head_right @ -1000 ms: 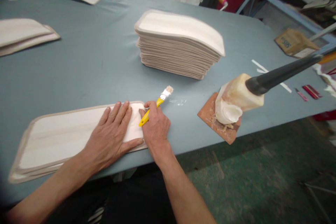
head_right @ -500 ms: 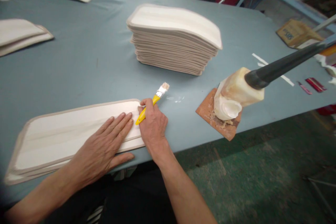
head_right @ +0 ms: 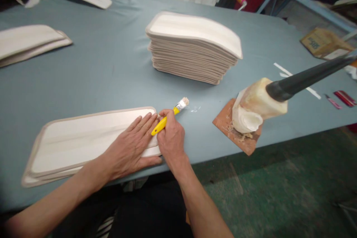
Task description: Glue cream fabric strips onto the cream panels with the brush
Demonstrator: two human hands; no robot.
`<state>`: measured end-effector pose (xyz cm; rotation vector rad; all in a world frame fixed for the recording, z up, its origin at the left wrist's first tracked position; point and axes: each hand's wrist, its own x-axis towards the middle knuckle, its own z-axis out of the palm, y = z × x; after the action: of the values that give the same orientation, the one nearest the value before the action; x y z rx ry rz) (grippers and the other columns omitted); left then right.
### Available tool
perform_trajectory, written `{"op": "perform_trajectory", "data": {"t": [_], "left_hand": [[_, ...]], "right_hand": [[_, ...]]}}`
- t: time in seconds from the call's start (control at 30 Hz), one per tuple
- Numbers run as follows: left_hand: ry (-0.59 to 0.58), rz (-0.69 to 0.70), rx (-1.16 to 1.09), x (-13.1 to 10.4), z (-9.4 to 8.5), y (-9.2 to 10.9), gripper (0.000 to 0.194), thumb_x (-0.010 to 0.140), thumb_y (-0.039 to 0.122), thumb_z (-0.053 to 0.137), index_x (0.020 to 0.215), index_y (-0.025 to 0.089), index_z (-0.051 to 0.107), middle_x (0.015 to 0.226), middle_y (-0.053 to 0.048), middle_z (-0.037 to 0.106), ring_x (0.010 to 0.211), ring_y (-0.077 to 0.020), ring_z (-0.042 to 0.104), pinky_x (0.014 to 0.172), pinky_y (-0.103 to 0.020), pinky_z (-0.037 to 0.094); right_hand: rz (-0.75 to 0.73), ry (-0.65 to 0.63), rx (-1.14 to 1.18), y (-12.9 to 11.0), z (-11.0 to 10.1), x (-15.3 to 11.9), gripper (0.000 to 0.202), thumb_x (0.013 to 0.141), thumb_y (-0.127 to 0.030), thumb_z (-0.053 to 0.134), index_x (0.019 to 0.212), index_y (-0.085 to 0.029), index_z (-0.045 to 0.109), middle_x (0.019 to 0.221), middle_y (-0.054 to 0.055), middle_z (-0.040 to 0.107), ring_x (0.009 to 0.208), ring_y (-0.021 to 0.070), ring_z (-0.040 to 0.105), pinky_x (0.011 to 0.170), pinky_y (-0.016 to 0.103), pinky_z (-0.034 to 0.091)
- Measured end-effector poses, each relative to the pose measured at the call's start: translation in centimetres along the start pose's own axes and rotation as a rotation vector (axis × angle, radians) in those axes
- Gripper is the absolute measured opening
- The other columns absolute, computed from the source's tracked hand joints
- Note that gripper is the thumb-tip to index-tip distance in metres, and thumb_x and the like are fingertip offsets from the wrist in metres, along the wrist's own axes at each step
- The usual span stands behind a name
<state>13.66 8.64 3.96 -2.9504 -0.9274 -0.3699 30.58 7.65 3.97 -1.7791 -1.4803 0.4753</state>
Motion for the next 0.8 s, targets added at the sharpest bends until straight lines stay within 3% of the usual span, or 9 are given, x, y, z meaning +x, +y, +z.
{"op": "perform_trajectory", "data": {"t": [0.2,0.3,0.47,0.57,0.63,0.7,0.8], "left_hand": [[-0.113,0.033,-0.230,1.0,0.0,-0.9,0.124,0.089,0.089,0.051,0.167,-0.001,0.016,0.176,-0.027,0.021,0.167,-0.0375,0.015,0.138,-0.050,0.015],[-0.082,0.025,-0.313,1.3,-0.4,-1.0,0.127,0.087,0.088,0.056,0.167,-0.001,0.014,0.176,-0.027,0.018,0.167,-0.0350,0.015,0.139,-0.047,0.016],[0.023,-0.074,-0.298,0.3,-2.5,-0.2,0.118,0.090,0.087,0.051,0.165,0.000,0.023,0.174,-0.026,0.029,0.167,-0.0320,0.020,0.138,-0.048,0.022],[0.085,-0.211,-0.169,-3.4,-4.2,-0.4,0.114,0.093,0.085,0.047,0.167,0.003,0.017,0.173,-0.025,0.032,0.166,-0.0338,0.022,0.136,-0.051,0.027],[0.114,-0.371,-0.045,-7.3,-4.7,-1.3,0.092,0.105,0.066,0.043,0.170,0.008,0.012,0.174,-0.022,0.032,0.165,-0.0334,0.026,0.134,-0.053,0.030],[0.137,-0.492,0.063,-11.4,-4.5,-2.5,0.077,0.109,0.053,0.038,0.170,0.012,0.015,0.173,-0.020,0.035,0.164,-0.0353,0.029,0.131,-0.056,0.033],[0.152,-0.606,0.181,-15.9,-3.3,-3.7,0.075,0.109,0.054,0.034,0.169,0.010,0.021,0.169,-0.023,0.040,0.159,-0.0414,0.037,0.125,-0.061,0.040]], "right_hand": [[0.005,0.046,0.065,-0.1,-0.3,-0.4,0.025,0.100,-0.043,0.040,0.105,-0.025,0.057,0.086,0.003,0.072,0.073,0.0226,0.068,0.069,0.032,0.049],[0.016,0.052,0.078,0.0,-0.3,-0.4,0.027,0.099,-0.048,0.044,0.103,-0.026,0.058,0.081,0.002,0.070,0.068,0.0228,0.065,0.065,0.032,0.048],[0.034,0.069,0.061,0.1,-0.2,-0.4,0.030,0.095,-0.055,0.054,0.100,-0.026,0.058,0.082,0.003,0.070,0.066,0.0234,0.066,0.065,0.033,0.050],[0.030,0.083,0.027,0.0,0.1,-0.4,0.028,0.093,-0.054,0.055,0.099,-0.027,0.058,0.084,0.004,0.072,0.070,0.0237,0.068,0.066,0.033,0.052],[0.020,0.094,0.001,0.0,0.2,-0.3,0.027,0.093,-0.053,0.055,0.098,-0.027,0.058,0.084,0.004,0.072,0.072,0.0236,0.069,0.067,0.033,0.052],[0.007,0.111,-0.025,0.0,0.1,-0.3,0.028,0.092,-0.054,0.053,0.096,-0.027,0.058,0.084,0.004,0.073,0.074,0.0236,0.070,0.068,0.033,0.053],[0.008,0.174,-0.081,-0.7,-0.6,-0.2,0.030,0.092,-0.056,0.055,0.094,-0.026,0.059,0.082,0.004,0.072,0.072,0.0243,0.069,0.069,0.034,0.052]]}}
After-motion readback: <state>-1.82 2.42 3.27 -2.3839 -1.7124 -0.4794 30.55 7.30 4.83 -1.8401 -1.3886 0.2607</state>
